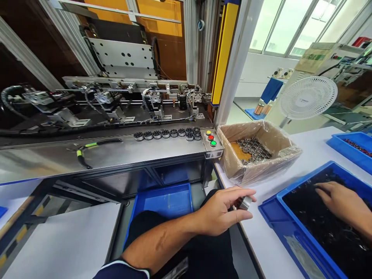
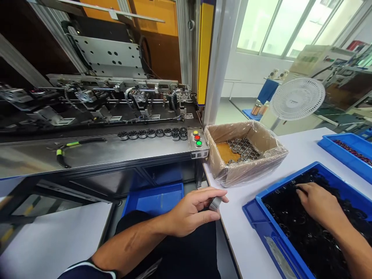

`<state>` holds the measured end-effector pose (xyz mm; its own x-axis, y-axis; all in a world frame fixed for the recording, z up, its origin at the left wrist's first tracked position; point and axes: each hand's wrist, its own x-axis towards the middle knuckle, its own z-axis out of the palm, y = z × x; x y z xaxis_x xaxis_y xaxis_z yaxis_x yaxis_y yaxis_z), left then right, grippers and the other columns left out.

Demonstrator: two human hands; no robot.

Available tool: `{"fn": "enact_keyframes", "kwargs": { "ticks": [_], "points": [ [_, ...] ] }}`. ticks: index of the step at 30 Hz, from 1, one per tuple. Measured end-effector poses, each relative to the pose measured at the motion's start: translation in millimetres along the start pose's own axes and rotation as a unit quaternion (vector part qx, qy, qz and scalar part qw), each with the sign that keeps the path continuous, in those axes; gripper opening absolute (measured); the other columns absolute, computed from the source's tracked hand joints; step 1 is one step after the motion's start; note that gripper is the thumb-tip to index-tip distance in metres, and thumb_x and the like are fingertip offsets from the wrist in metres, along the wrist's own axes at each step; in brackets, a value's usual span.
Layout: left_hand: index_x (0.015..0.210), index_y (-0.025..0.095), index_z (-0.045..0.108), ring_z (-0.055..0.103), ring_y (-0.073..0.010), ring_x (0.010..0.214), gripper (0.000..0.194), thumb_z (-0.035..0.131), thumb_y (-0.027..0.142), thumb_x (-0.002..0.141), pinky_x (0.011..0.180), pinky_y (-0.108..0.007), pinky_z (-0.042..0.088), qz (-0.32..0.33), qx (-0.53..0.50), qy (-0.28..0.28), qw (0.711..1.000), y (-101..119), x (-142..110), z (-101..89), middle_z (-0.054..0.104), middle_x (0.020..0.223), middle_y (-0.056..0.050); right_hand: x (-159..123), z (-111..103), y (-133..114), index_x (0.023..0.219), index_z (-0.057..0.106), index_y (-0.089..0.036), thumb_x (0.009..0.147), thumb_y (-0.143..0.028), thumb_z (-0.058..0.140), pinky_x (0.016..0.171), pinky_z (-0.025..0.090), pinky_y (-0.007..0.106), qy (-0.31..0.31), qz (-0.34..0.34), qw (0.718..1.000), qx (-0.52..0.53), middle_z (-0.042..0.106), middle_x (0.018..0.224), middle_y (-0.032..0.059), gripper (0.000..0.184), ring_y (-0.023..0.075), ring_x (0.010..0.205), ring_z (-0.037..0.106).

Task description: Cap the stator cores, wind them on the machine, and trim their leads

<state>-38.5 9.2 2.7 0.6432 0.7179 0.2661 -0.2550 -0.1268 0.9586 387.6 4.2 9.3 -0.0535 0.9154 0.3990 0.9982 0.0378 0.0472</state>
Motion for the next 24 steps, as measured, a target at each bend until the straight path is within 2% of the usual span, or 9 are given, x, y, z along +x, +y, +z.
{"fn": "enact_keyframes", "kwargs": {
  "ticks": [3, 5, 6, 8, 10, 12, 15, 20, 24],
  "points": [
    [0.133, 0.014, 0.061, 0.059, -0.0112, 0.083, 0.056, 0.076, 0.029, 0.081, 0.079, -0.026, 0.049, -0.035, -0.091, 0.007, 0.995, -2.9, 0.5, 4.6, 0.067, 0.120, -0.015, -4.7, -32.3, -57.4, 0.093, 0.075, -0.018, 0.091, -0.042, 0.052, 0.068, 0.054, 0.040, 0.070, -0.007, 0.997, 0.019, 0.072, 0.094, 0.0141, 0.033, 0.0261, 0.081, 0.069],
    [0.127, 0.014, 0.064, 0.058, -0.0091, 0.080, 0.057, 0.081, 0.030, 0.075, 0.079, -0.025, 0.049, -0.067, -0.154, 0.016, 0.986, -4.0, 2.3, 8.7, 0.068, 0.119, -0.015, -14.7, -55.1, -110.3, 0.110, 0.070, -0.024, 0.092, -0.041, 0.059, 0.080, 0.056, 0.036, 0.107, -0.029, 0.984, 0.136, 0.072, 0.104, 0.0085, 0.028, 0.0231, 0.092, 0.070],
    [0.123, 0.014, 0.066, 0.059, -0.0089, 0.080, 0.058, 0.085, 0.029, 0.071, 0.079, -0.025, 0.050, -0.083, -0.182, 0.017, 0.980, -4.4, 3.3, 11.0, 0.068, 0.118, -0.014, -20.7, -64.3, -136.8, 0.114, 0.067, -0.025, 0.092, -0.041, 0.061, 0.080, 0.056, 0.034, 0.118, -0.039, 0.974, 0.188, 0.072, 0.104, 0.0058, 0.028, 0.0212, 0.088, 0.070],
    [0.118, 0.014, 0.069, 0.063, -0.0099, 0.080, 0.060, 0.090, 0.026, 0.063, 0.079, -0.027, 0.052, -0.105, -0.231, 0.014, 0.967, -4.9, 5.0, 15.9, 0.070, 0.115, -0.012, -32.0, -75.2, -181.4, 0.109, 0.065, -0.025, 0.093, -0.033, 0.062, 0.074, 0.058, 0.027, 0.108, -0.098, 0.952, 0.269, 0.072, 0.097, 0.0028, 0.018, 0.0169, 0.081, 0.071],
    [0.115, 0.015, 0.070, 0.067, -0.0124, 0.081, 0.067, 0.094, 0.022, 0.052, 0.080, -0.030, 0.055, -0.122, -0.259, 0.007, 0.958, -5.0, 5.6, 21.0, 0.072, 0.110, -0.010, -39.9, -76.2, -208.7, 0.106, 0.065, -0.022, 0.093, -0.023, 0.060, 0.072, 0.059, 0.025, 0.090, -0.148, 0.929, 0.328, 0.070, 0.096, 0.0045, 0.013, 0.0168, 0.083, 0.070],
    [0.111, 0.015, 0.071, 0.069, -0.0148, 0.081, 0.073, 0.097, 0.019, 0.043, 0.082, -0.032, 0.056, -0.139, -0.258, 0.004, 0.956, -4.7, 5.6, 25.7, 0.074, 0.101, -0.007, -43.8, -71.2, -219.2, 0.107, 0.065, -0.020, 0.092, -0.014, 0.058, 0.073, 0.058, 0.026, 0.082, -0.168, 0.912, 0.365, 0.067, 0.098, 0.0072, 0.018, 0.0175, 0.088, 0.069],
    [0.107, 0.014, 0.072, 0.069, -0.0158, 0.079, 0.075, 0.098, 0.019, 0.037, 0.085, -0.033, 0.056, -0.153, -0.234, 0.007, 0.960, -4.6, 6.2, 31.0, 0.074, 0.087, -0.004, -44.8, -63.8, -219.0, 0.112, 0.065, -0.018, 0.090, -0.006, 0.057, 0.071, 0.057, 0.025, 0.094, -0.166, 0.905, 0.380, 0.063, 0.096, 0.0079, 0.026, 0.0164, 0.089, 0.066],
    [0.107, 0.013, 0.072, 0.070, -0.0160, 0.079, 0.073, 0.098, 0.021, 0.039, 0.084, -0.033, 0.056, -0.143, -0.226, 0.008, 0.963, -7.8, 8.1, 34.2, 0.074, 0.086, -0.004, -43.3, -64.8, -217.1, 0.109, 0.062, -0.015, 0.086, 0.000, 0.059, 0.075, 0.056, 0.029, 0.127, -0.186, 0.904, 0.364, 0.063, 0.093, 0.0078, 0.028, 0.0173, 0.092, 0.063],
    [0.109, 0.012, 0.071, 0.070, -0.0152, 0.080, 0.062, 0.094, 0.022, 0.053, 0.083, -0.031, 0.056, -0.128, -0.211, 0.013, 0.969, -8.4, 7.4, 32.2, 0.074, 0.087, -0.005, -44.7, -63.0, -214.4, 0.122, 0.058, -0.013, 0.085, -0.002, 0.060, 0.080, 0.056, 0.034, 0.108, -0.228, 0.905, 0.344, 0.062, 0.106, 0.0125, 0.039, 0.0218, 0.103, 0.061]
  ]
}}
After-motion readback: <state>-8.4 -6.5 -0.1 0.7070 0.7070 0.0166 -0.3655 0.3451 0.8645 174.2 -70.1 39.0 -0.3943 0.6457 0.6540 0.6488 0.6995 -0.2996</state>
